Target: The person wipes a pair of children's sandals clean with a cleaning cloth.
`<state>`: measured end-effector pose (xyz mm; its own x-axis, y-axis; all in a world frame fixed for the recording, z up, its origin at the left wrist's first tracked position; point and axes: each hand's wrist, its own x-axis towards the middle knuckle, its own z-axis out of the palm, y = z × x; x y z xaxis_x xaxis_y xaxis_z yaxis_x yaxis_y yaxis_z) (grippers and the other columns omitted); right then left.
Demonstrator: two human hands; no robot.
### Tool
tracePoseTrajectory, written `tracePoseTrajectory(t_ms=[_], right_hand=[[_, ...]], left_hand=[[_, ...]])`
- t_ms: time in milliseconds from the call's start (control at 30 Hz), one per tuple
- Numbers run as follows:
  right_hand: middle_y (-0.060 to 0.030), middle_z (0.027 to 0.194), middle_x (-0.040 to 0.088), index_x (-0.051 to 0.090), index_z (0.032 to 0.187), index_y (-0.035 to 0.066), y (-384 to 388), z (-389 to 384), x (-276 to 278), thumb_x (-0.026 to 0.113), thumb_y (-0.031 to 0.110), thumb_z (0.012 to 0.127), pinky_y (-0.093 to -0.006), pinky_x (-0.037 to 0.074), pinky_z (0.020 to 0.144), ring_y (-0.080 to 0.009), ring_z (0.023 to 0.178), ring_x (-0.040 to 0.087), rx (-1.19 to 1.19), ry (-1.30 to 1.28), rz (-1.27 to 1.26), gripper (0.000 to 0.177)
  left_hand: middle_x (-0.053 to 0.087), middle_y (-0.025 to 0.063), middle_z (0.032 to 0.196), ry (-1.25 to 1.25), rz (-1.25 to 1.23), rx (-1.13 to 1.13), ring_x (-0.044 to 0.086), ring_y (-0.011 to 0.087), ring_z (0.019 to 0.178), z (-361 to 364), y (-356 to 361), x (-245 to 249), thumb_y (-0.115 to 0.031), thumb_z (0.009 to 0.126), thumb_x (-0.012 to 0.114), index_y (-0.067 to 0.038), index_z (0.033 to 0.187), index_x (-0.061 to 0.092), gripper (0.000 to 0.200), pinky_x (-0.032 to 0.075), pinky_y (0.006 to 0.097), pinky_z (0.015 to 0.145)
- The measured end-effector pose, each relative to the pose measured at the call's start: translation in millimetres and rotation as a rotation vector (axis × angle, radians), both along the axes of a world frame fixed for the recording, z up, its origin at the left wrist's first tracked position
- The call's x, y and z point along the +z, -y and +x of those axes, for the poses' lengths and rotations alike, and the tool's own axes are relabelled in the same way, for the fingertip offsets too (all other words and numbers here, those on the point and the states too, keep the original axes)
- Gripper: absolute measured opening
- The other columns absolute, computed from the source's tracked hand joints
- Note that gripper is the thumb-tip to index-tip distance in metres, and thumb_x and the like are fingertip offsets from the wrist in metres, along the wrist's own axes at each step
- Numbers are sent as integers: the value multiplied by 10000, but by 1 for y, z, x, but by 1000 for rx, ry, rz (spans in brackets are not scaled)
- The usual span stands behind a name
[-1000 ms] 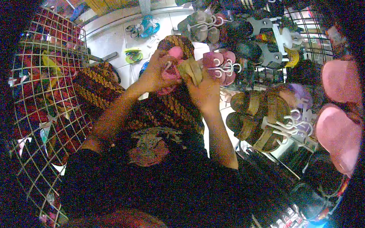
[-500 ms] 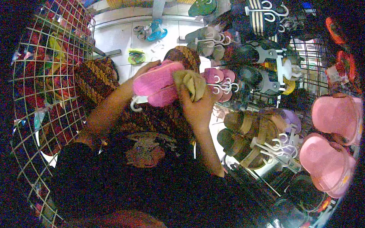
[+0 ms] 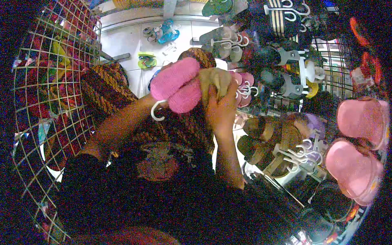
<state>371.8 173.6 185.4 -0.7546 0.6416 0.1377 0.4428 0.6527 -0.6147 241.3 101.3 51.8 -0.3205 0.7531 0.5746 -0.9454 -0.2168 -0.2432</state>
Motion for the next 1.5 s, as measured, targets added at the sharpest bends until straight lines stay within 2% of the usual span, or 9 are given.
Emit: tracePoseTrajectory(t_ms=[33,200,333,400,500,567,1267,1367,1500], right_hand=[[-231,1265,541,423,1331,-10,1,-1,3,608,219,934,-413,419,980,-382,1153,544,-47,-54,41,495],[-220,1276,555,446,1366,14,20,19,-13,624,213,917,-419,412,1019,-384,1182,539,277,49,107,522],[-229,1242,602,482,1360,43,-1,7,-21,670,256,887,-406,445,998,-344,1183,580,-9,97,-91,552],[-224,1234,608,471,1372,55,7,9,-9,694,277,869,-410,465,976,-348,1158,596,70,121,-94,594],[-229,1194,626,443,1385,62,12,15,-23,727,318,841,-427,506,913,-369,1090,631,243,123,8,664],[-231,1172,636,434,1387,65,12,14,-24,729,304,841,-436,514,899,-376,1069,640,180,127,-31,665],[-222,1134,654,507,1350,116,-12,2,-55,759,340,811,-435,536,862,-385,1029,650,-57,160,1,635],[-223,1168,639,493,1344,118,11,8,-39,717,336,850,-454,536,853,-384,1034,648,262,105,117,584],[-206,1188,636,517,1339,133,-13,-2,-54,777,326,795,-451,522,883,-384,1065,635,23,166,73,633]], left_hand=[[632,232,1152,-133,530,124,644,353,1018,4,-17,64,-272,1009,413,-60,1172,611,333,530,432,905],[660,207,1093,-3,525,158,675,335,951,4,-17,103,-243,999,447,-58,1131,621,286,563,426,847],[598,193,1270,42,-649,-100,595,341,1159,-23,35,8,-374,950,436,-26,1329,515,521,402,452,1087],[598,196,1270,-245,-1009,121,589,340,1169,-18,37,6,-360,944,439,-21,1323,518,515,398,449,1091],[583,206,1286,-207,-940,98,568,376,1186,-21,33,-8,-392,950,440,-41,1336,510,526,379,476,1099],[561,214,1314,186,-391,-201,554,405,1194,-24,33,-20,-431,950,444,-57,1349,498,549,370,500,1100],[533,235,1336,145,-423,-206,527,430,1207,-5,32,-31,-607,907,375,-88,1369,473,701,382,540,1067],[531,238,1337,172,-396,-204,524,432,1208,-3,34,-31,-627,902,365,-91,1371,470,720,383,544,1063],[528,241,1339,188,-312,-183,521,435,1209,-5,33,-46,-655,895,352,-95,1373,467,745,386,550,1057]])
